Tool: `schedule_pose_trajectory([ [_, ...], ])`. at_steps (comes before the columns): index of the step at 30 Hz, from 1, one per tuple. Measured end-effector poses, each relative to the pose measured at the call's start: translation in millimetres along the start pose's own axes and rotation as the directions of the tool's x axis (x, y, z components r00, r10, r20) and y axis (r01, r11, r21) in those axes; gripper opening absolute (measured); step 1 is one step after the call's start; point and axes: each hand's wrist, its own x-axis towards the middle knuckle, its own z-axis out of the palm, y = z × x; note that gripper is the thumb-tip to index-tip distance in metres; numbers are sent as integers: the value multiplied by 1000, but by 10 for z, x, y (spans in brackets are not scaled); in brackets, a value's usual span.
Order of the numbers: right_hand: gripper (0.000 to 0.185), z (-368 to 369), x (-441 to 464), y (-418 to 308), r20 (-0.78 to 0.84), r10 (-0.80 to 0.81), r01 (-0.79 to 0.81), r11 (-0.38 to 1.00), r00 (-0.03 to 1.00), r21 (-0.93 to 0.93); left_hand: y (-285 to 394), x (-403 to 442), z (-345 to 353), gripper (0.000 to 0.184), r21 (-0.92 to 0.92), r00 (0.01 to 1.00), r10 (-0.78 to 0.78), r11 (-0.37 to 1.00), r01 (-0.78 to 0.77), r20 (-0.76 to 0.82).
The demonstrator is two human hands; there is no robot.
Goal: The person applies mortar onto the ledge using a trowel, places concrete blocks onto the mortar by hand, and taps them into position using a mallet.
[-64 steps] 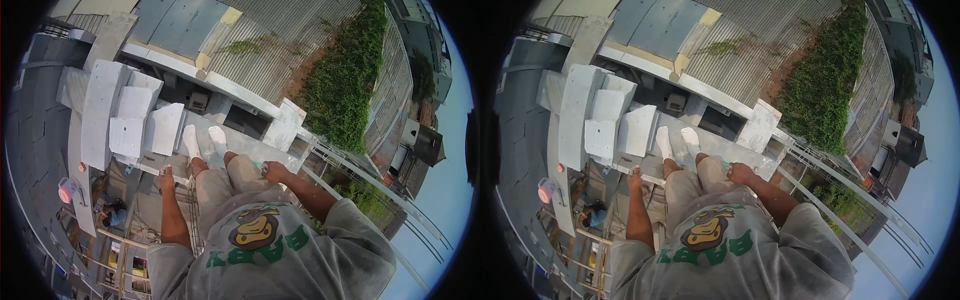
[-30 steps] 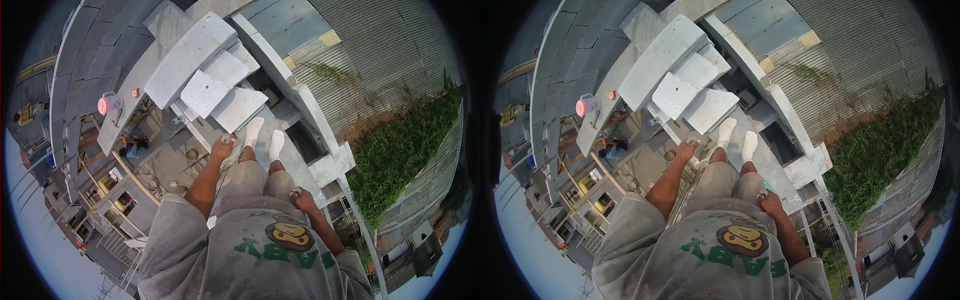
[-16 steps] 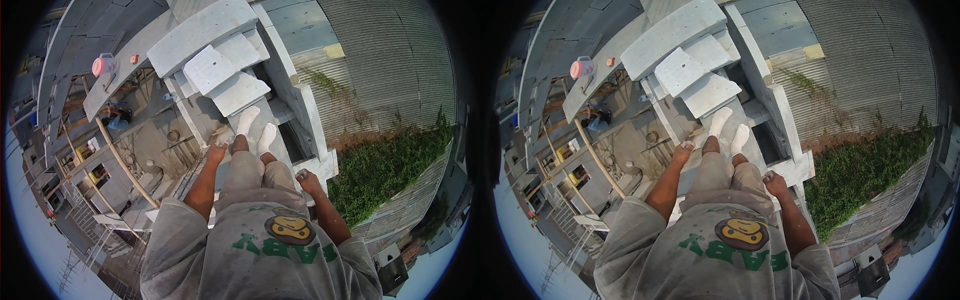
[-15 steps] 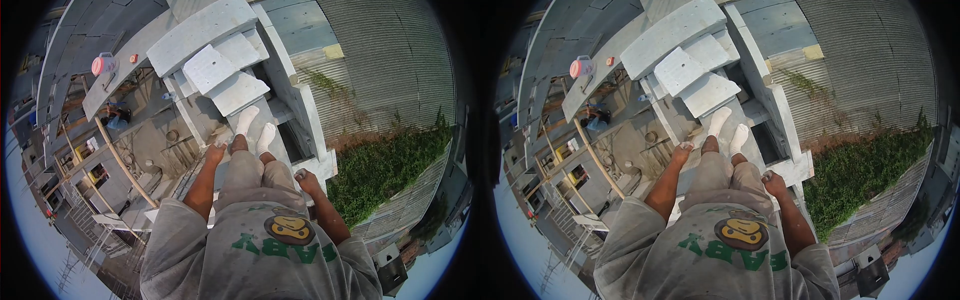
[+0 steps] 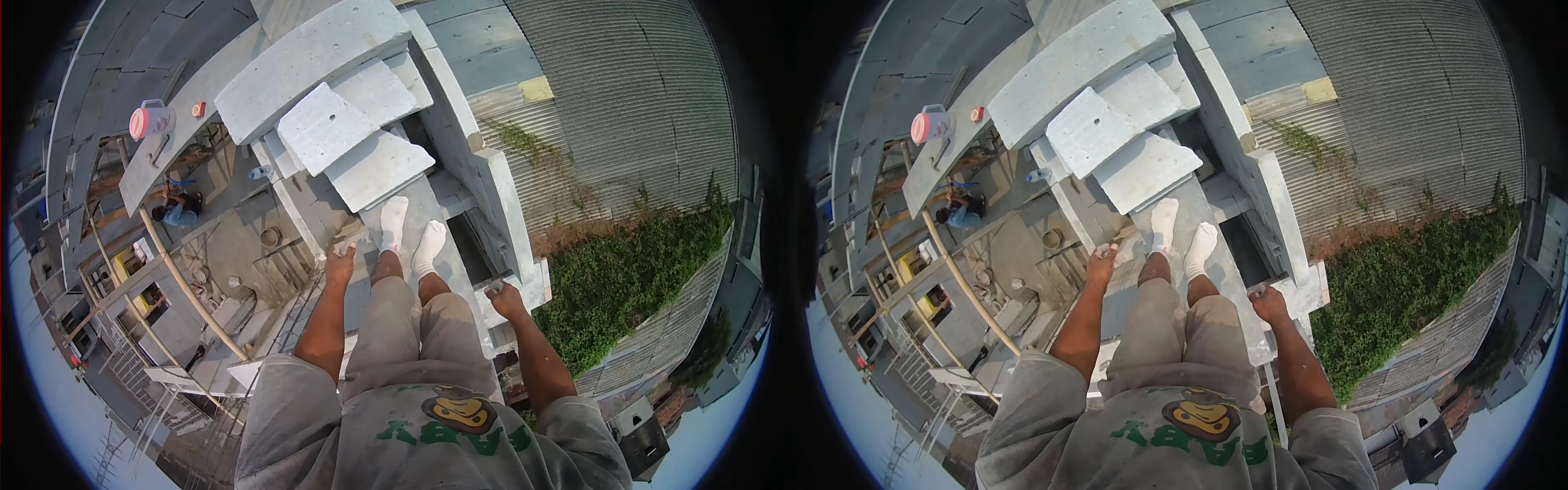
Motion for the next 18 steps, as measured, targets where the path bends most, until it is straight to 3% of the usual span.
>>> schedule_pose_trajectory([
  [2, 30, 27, 535, -41, -4, -61, 61, 997, 998, -45, 86, 337, 59, 64, -140, 999, -48, 989, 45, -20],
  [4, 30, 27, 1088, -329, -34, -15, 13, 998, 999, -56, -207, 782, 193, 74, -264, 991, -130, 957, 121, -20],
  [6, 42, 16, 1718, -680, -3, -24, 23, 992, 1000, -124, -307, 1222, 227, 75, -271, 991, -128, 956, 116, -28],
  [8, 55, 211, 2455, -857, -177, -200, 178, 975, 964, -136, -263, 1592, 312, 78, -313, 991, -127, 944, 108, -39],
  [9, 70, 168, 2785, -1088, -77, -259, 248, 960, 963, -133, -205, 1732, 346, 80, -348, 991, -130, 931, 107, -42],
  [11, 80, 189, 3260, -1562, -147, -369, 365, 929, 918, -56, -95, 2012, 456, 85, -402, 989, -141, 909, 111, -47],
  [13, 92, 294, 3702, -1861, -170, -458, 448, 889, 873, -92, -20, 2179, 574, 89, -435, 984, -168, 891, 128, -55],
  [16, 100, 497, 4107, -2084, -51, -449, 448, 894, 892, -29, 55, 2289, 767, 95, -484, 986, -165, 865, 135, -20],
  [18, 105, 551, 4228, -2082, 123, -343, 343, 939, 931, 20, 42, 2277, 908, 96, -628, 984, -173, 761, 163, 46],
])
